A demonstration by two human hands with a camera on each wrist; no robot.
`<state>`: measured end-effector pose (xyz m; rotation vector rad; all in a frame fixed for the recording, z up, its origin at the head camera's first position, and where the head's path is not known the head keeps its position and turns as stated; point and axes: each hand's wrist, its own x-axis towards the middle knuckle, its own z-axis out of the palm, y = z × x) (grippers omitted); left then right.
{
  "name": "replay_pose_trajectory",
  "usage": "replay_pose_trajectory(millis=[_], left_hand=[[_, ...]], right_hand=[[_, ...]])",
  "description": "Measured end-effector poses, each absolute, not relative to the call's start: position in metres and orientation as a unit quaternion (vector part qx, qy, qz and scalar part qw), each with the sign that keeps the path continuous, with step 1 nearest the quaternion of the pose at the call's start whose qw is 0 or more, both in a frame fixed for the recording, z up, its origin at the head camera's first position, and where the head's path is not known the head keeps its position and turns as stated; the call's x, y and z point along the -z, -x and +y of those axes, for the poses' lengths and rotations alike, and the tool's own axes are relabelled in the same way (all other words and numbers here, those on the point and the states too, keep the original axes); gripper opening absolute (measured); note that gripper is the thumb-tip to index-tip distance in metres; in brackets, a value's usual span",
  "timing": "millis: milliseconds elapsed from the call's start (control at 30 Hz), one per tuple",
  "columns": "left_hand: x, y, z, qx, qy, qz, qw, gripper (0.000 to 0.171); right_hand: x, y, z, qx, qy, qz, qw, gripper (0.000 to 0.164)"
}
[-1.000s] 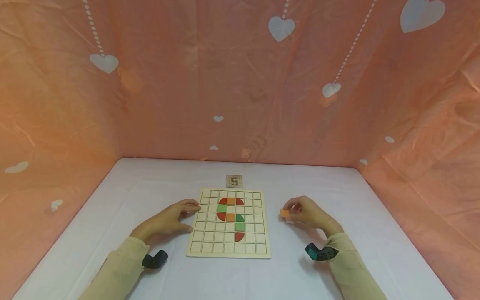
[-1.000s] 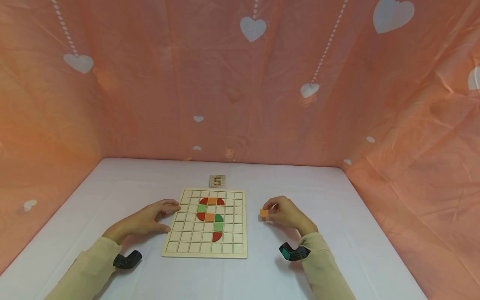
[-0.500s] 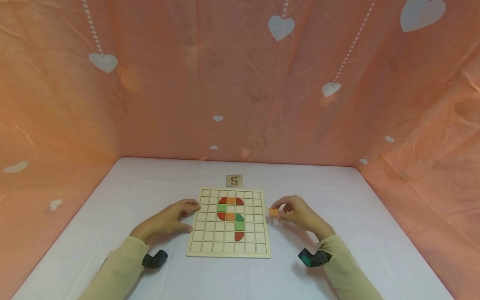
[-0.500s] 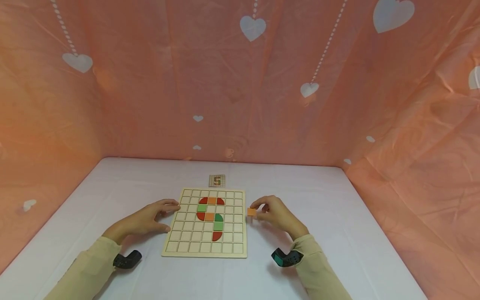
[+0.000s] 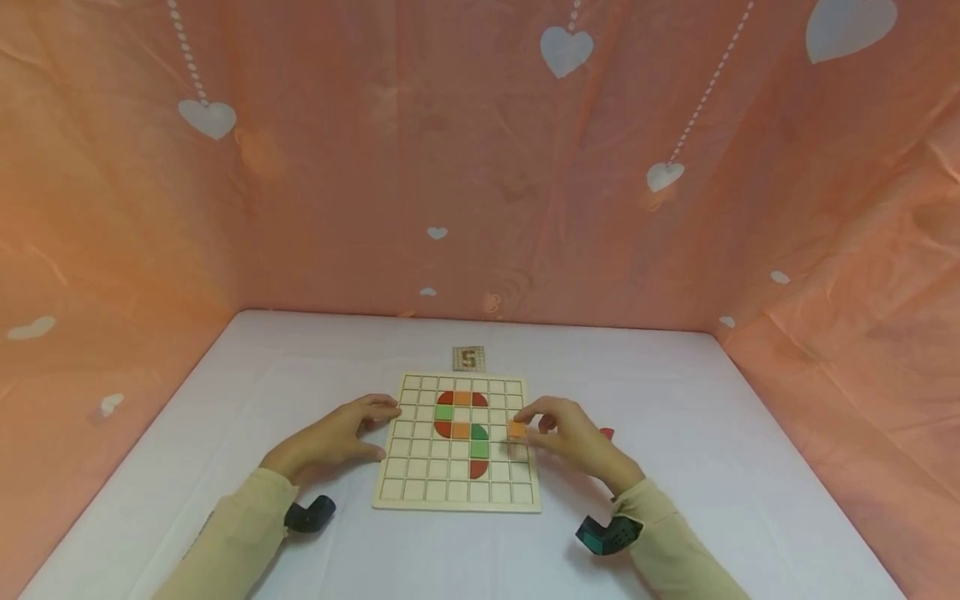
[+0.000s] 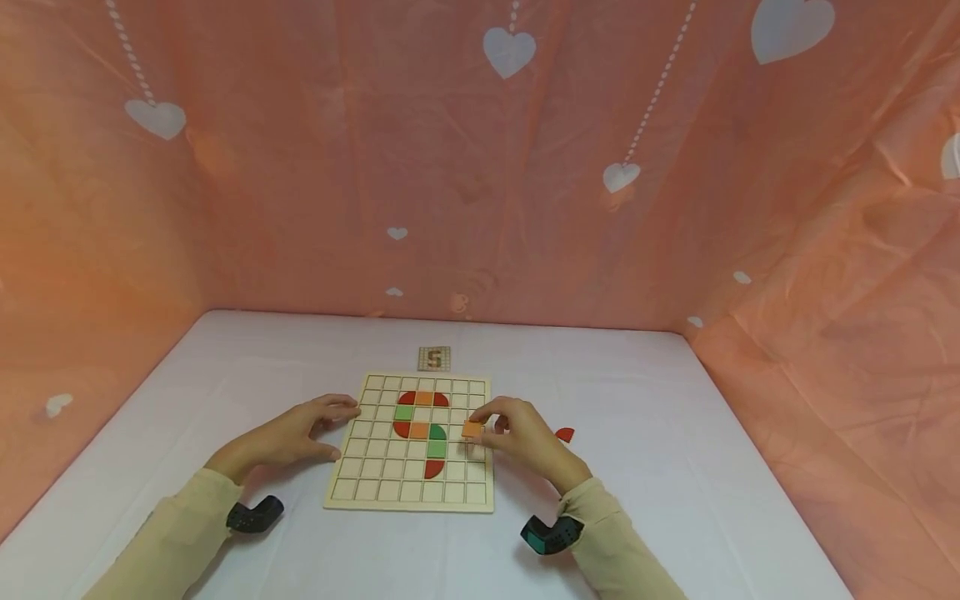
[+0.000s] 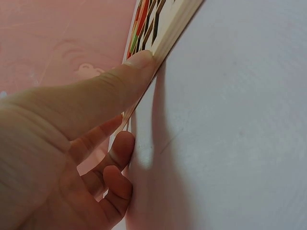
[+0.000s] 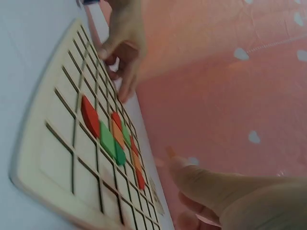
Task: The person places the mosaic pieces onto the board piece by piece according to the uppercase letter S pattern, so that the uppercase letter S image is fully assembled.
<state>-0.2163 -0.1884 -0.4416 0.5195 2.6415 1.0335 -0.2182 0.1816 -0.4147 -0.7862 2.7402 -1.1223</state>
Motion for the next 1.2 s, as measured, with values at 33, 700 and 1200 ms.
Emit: replay_pose_trajectory(millis=[33,700,1200], left_hand=[[0.441,0.216,-0.188,-0.354,-0.178,0.909,0.128,0.068],[0.437,0.219,-0.185,-0.367,-0.185,0.902,0.132,0.069],[0.44,0.217,-0.191,-0.363,-0.202,0.901,0.127,0.067]], right_hand=[[0.416,0.217,0.179,0.369,0.26,0.891,0.038,0.024],[0.439,0.198,0.133,0.349,0.325,0.879,0.024,0.022],[0.446,0.193,0.11,0.267,0.311,0.912,0.014,0.02]])
